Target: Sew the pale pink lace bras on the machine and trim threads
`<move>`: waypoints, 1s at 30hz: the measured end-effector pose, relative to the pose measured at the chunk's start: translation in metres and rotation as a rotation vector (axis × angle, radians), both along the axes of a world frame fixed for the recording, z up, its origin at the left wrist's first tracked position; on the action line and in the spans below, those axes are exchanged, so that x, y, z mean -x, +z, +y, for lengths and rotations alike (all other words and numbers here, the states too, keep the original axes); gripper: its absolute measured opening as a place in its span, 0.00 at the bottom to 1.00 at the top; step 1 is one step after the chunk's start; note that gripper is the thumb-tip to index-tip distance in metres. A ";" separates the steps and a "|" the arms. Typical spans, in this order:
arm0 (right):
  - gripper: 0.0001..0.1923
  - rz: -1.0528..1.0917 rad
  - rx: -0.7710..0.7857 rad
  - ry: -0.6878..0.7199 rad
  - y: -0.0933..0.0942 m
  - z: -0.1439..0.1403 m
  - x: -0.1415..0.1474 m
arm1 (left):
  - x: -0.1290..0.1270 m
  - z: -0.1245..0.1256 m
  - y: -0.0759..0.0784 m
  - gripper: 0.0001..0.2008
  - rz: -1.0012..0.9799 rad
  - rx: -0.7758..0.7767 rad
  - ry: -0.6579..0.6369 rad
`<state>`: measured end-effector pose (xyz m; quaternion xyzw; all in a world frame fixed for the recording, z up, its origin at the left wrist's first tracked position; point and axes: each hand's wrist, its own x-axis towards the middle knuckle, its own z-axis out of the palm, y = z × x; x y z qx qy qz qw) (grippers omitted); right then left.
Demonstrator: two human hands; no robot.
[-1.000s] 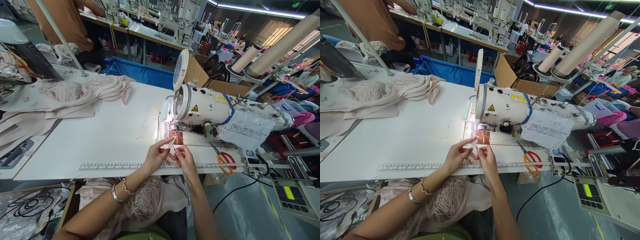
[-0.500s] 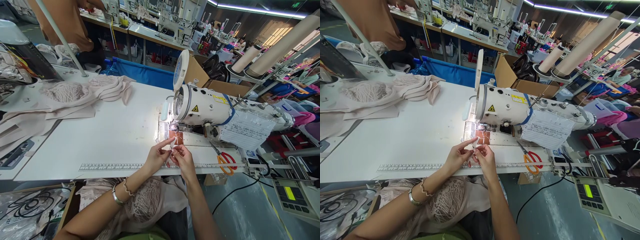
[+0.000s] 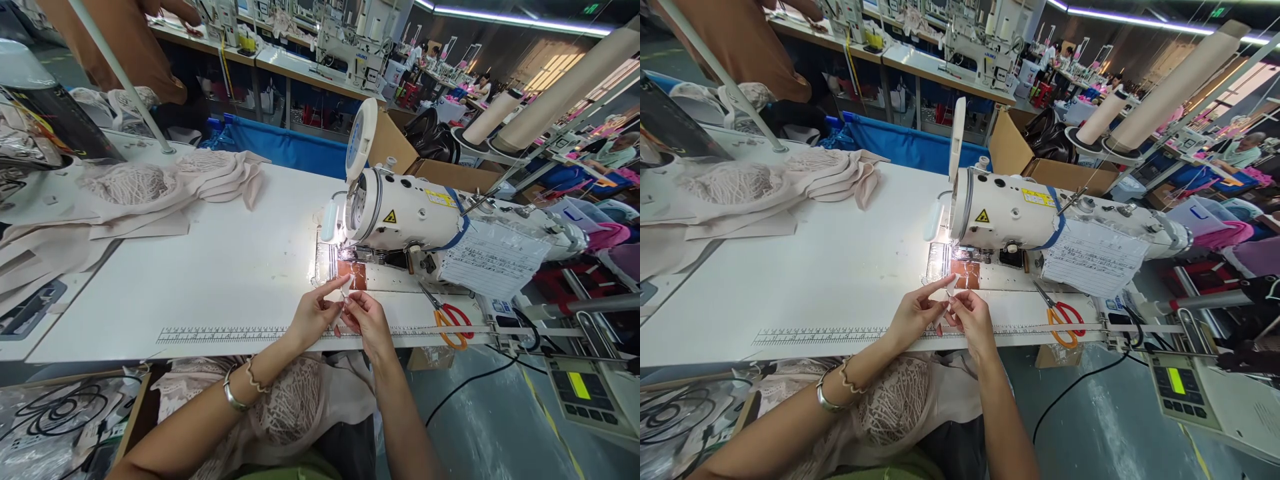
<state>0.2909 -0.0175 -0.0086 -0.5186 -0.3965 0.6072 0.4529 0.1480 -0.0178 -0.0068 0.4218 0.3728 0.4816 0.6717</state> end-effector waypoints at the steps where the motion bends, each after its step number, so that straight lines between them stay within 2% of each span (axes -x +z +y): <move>1: 0.20 -0.003 0.004 0.006 0.000 0.000 -0.001 | 0.000 0.000 0.000 0.34 -0.006 -0.003 -0.002; 17: 0.22 -0.055 -0.019 0.043 0.000 0.004 -0.003 | 0.001 0.002 0.004 0.37 -0.044 0.005 -0.018; 24: 0.22 -0.028 -0.018 0.040 -0.005 0.004 -0.002 | 0.001 0.002 -0.002 0.37 -0.047 -0.014 -0.027; 27: 0.23 -0.042 -0.015 0.022 -0.004 0.004 -0.001 | 0.001 0.002 -0.003 0.37 -0.042 -0.021 -0.022; 30: 0.24 -0.128 -0.065 -0.057 -0.001 -0.001 -0.005 | 0.002 0.002 0.000 0.38 -0.029 -0.015 -0.006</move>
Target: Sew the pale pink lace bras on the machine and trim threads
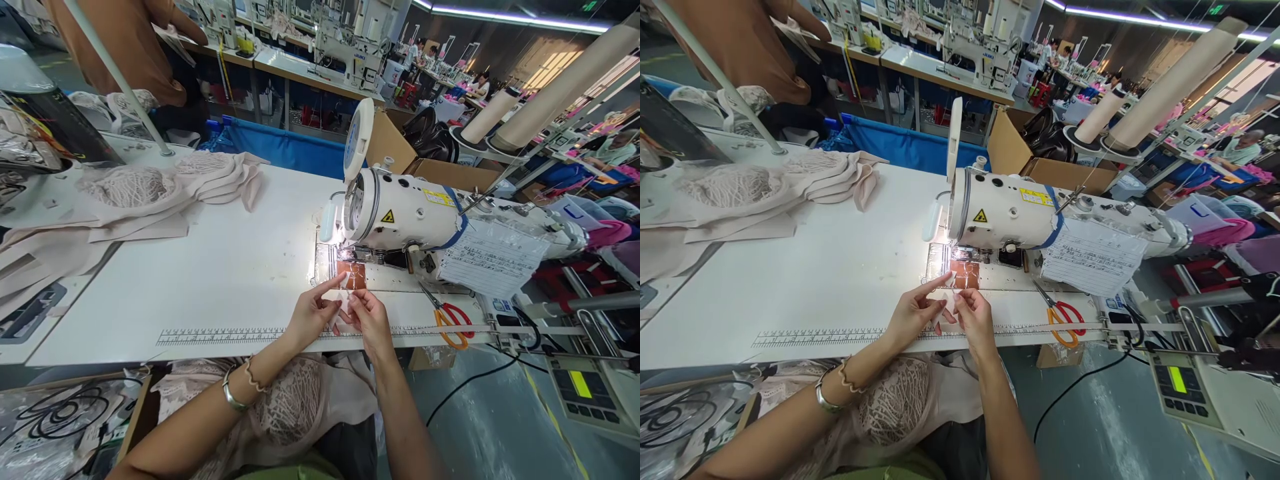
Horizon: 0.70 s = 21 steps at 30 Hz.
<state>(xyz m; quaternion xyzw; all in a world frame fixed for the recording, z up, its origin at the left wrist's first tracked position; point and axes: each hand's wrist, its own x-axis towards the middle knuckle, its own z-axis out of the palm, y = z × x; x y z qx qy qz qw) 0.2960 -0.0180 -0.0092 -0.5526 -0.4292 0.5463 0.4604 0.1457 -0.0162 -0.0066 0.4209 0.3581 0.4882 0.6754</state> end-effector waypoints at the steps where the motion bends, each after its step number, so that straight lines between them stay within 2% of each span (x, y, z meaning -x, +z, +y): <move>1: 0.24 -0.065 -0.055 -0.041 0.002 -0.003 -0.003 | 0.000 0.000 0.002 0.38 0.006 0.005 0.013; 4: 0.20 -0.362 -0.270 -0.108 0.007 -0.017 -0.011 | 0.000 0.000 0.005 0.39 0.004 0.016 0.082; 8: 0.13 -0.674 -0.408 0.024 0.005 -0.034 -0.006 | -0.005 -0.001 0.003 0.37 -0.021 0.017 0.199; 11: 0.08 -0.716 -0.511 0.022 -0.003 -0.037 0.006 | -0.009 -0.001 0.000 0.35 -0.040 0.023 0.238; 14: 0.10 -0.720 -0.566 -0.057 -0.007 -0.034 0.010 | -0.006 0.001 0.001 0.33 -0.070 0.045 0.301; 17: 0.11 -0.695 -0.546 -0.087 -0.003 -0.029 -0.001 | 0.004 0.000 0.006 0.28 -0.014 0.004 0.448; 19: 0.13 -0.665 -0.499 -0.064 0.002 -0.023 -0.015 | 0.008 -0.007 0.010 0.20 0.084 -0.070 0.522; 20: 0.15 -0.659 -0.462 -0.042 0.003 -0.018 -0.023 | 0.008 -0.013 0.011 0.15 0.148 -0.111 0.499; 21: 0.16 -0.671 -0.420 -0.024 0.005 -0.013 -0.031 | 0.007 -0.019 0.012 0.11 0.216 -0.151 0.417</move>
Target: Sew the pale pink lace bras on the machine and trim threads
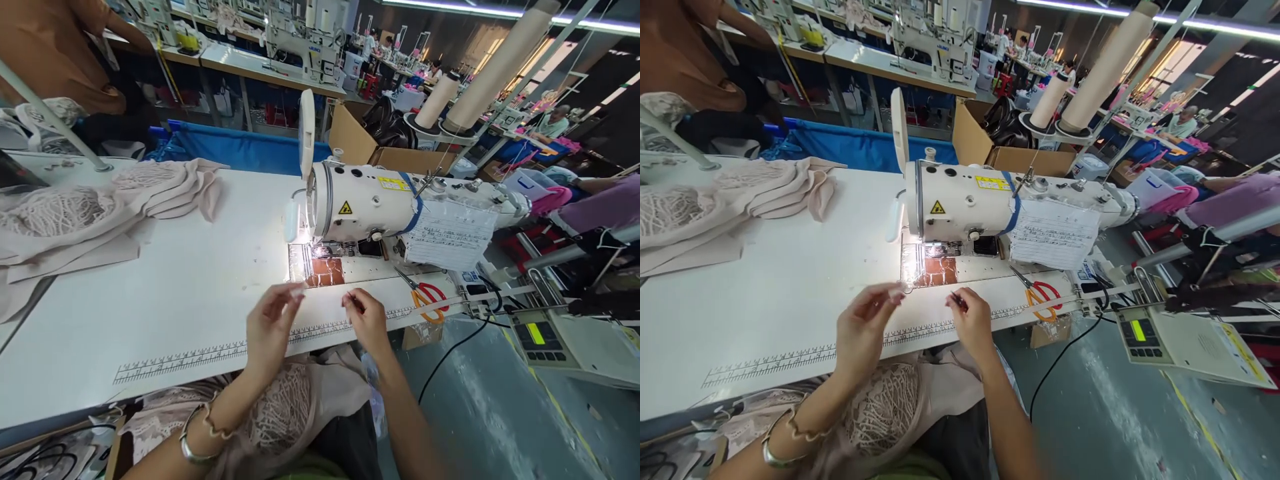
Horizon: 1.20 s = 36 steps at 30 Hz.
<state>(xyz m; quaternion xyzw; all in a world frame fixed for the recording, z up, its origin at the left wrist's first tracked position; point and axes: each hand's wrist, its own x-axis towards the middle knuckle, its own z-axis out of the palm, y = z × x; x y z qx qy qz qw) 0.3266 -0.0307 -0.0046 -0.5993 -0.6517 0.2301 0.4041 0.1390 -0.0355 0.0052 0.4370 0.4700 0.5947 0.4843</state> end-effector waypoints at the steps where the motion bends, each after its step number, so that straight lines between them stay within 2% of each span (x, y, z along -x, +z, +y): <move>1: 0.17 -0.033 0.039 -0.008 0.000 0.007 -0.008 | -0.003 -0.007 0.000 0.08 0.082 -0.004 -0.134; 4: 0.15 -0.238 0.059 -0.117 -0.003 0.034 -0.027 | -0.018 -0.027 -0.006 0.08 0.276 0.024 -0.607; 6: 0.13 -0.341 0.047 -0.164 -0.007 0.053 -0.036 | -0.027 -0.035 -0.012 0.09 0.339 0.041 -0.759; 12: 0.10 -0.408 0.058 -0.217 -0.014 0.097 -0.053 | -0.027 -0.033 -0.020 0.11 0.402 0.079 -0.779; 15: 0.09 -0.409 0.061 -0.219 -0.012 0.112 -0.057 | -0.029 -0.037 -0.021 0.10 0.431 -0.003 -0.829; 18: 0.09 -0.397 0.056 -0.217 -0.008 0.118 -0.059 | -0.041 -0.048 -0.029 0.12 0.496 -0.105 -0.954; 22: 0.10 -0.369 0.061 -0.156 0.002 0.105 -0.056 | -0.061 -0.062 -0.044 0.30 0.695 -0.220 -1.157; 23: 0.10 -0.358 0.066 -0.122 0.004 0.099 -0.054 | -0.065 -0.064 -0.046 0.32 0.719 -0.253 -1.180; 24: 0.10 -0.346 0.070 -0.087 0.007 0.091 -0.052 | -0.067 -0.064 -0.047 0.30 0.708 -0.288 -1.173; 26: 0.10 -0.327 0.072 -0.029 0.011 0.077 -0.046 | -0.065 -0.058 -0.042 0.15 0.602 -0.323 -1.049; 27: 0.10 -0.319 0.071 -0.006 0.013 0.070 -0.043 | -0.061 -0.052 -0.036 0.10 0.541 -0.308 -0.938; 31: 0.10 -0.241 0.066 0.094 0.019 0.050 -0.024 | -0.032 -0.012 -0.004 0.07 0.483 -0.088 -0.397; 33: 0.08 -0.186 0.073 0.130 0.021 0.045 -0.014 | -0.017 0.013 0.008 0.17 0.463 0.024 -0.370; 36: 0.04 -0.145 0.102 0.153 0.023 0.042 0.000 | -0.004 0.042 0.012 0.32 0.362 0.143 -0.556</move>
